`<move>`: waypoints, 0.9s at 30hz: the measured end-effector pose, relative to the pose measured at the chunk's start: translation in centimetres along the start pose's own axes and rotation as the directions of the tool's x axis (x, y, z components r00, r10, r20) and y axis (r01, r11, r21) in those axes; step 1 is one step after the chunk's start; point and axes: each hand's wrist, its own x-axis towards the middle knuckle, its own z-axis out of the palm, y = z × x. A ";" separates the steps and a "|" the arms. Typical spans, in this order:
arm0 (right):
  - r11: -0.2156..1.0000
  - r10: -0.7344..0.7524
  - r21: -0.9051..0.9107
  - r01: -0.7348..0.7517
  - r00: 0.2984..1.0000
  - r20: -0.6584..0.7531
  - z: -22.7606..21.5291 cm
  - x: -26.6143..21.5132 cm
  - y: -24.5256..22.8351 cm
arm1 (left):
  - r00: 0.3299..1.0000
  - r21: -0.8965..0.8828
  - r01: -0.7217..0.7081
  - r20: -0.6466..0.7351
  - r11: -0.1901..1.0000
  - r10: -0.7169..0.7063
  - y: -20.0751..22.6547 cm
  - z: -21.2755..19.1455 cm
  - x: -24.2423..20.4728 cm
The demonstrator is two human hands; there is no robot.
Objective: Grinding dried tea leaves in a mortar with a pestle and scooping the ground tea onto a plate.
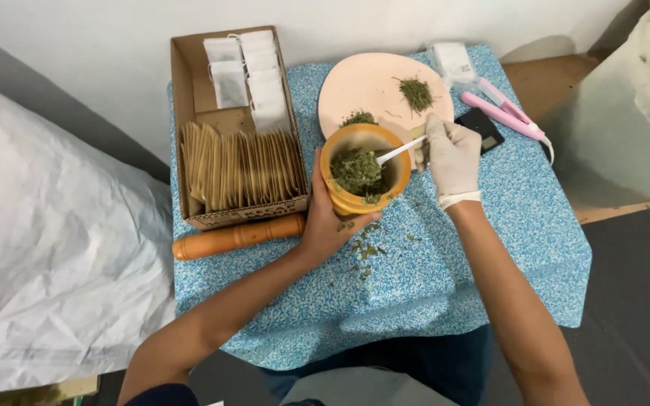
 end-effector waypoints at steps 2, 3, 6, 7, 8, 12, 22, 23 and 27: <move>1.000 0.014 -0.009 -0.014 1.000 -0.007 0.1 0.1 -0.6 | 1.000 0.001 0.013 0.004 1.000 -0.013 0.3 0.1 -0.3; 1.000 0.014 -0.010 -0.014 1.000 -0.002 -0.3 0.6 -0.1 | 1.000 0.001 0.013 -0.001 1.000 -0.013 0.1 0.0 -0.3; 0.999 -0.014 0.029 0.014 1.000 0.000 -0.8 1.7 0.3 | 1.000 -0.016 0.028 0.004 0.999 -0.028 -0.2 -0.3 -0.2; 0.999 -0.008 0.043 0.009 1.000 -0.011 -0.8 1.5 0.0 | 0.999 -0.020 0.037 -0.003 0.999 -0.037 -0.2 -0.1 -0.3; 0.998 -0.002 0.057 0.003 1.000 -0.022 -0.8 1.5 -0.4 | 0.999 -0.024 0.045 -0.009 0.999 -0.046 -0.2 -0.1 -0.2; 1.000 -0.007 0.006 0.007 1.000 -0.020 -0.6 2.4 0.0 | 0.998 -0.032 0.066 -0.006 0.997 -0.066 0.5 0.2 0.7; 0.995 0.022 0.091 -0.026 0.999 0.041 -0.9 1.7 0.6 | 0.961 0.373 -0.252 -0.013 0.893 0.276 -2.1 0.0 -1.2; 0.994 0.027 0.102 -0.030 0.999 0.033 -1.1 1.5 0.6 | 0.949 0.455 -0.288 0.014 0.842 0.316 -2.6 0.2 -1.7; 0.994 0.045 0.102 -0.048 0.999 0.023 -1.7 2.1 0.5 | 0.880 0.527 -0.423 0.044 0.737 0.474 -5.0 0.4 -2.5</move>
